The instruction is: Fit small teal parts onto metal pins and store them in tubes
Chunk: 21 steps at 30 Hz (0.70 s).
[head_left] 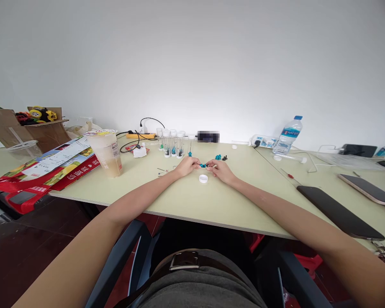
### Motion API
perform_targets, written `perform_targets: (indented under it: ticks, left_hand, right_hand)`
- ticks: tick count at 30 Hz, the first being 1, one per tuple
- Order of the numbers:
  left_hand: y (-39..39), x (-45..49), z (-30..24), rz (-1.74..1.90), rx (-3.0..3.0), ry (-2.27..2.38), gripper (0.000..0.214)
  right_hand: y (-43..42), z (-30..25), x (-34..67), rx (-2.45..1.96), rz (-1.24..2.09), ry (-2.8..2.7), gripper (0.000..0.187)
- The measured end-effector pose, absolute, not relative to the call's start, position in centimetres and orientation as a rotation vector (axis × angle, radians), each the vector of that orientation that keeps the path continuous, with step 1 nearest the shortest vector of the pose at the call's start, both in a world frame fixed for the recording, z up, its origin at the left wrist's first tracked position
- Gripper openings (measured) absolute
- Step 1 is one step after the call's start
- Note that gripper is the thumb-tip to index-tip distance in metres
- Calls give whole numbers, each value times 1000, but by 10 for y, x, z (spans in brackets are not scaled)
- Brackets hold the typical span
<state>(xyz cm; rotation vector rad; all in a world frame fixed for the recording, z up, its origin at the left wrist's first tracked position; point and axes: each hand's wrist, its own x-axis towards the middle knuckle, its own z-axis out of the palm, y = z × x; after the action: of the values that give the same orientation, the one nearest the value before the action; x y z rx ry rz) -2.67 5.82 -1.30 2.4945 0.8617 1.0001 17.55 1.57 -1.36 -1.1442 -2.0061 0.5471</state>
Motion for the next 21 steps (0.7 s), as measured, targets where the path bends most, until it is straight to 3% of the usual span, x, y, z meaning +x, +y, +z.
perform_targets:
  ticks: [21]
  left_hand:
    - [55,-27,-10,986,2505,850,15]
  right_hand:
    - [14,-13,175,-1124,582,-1982,22]
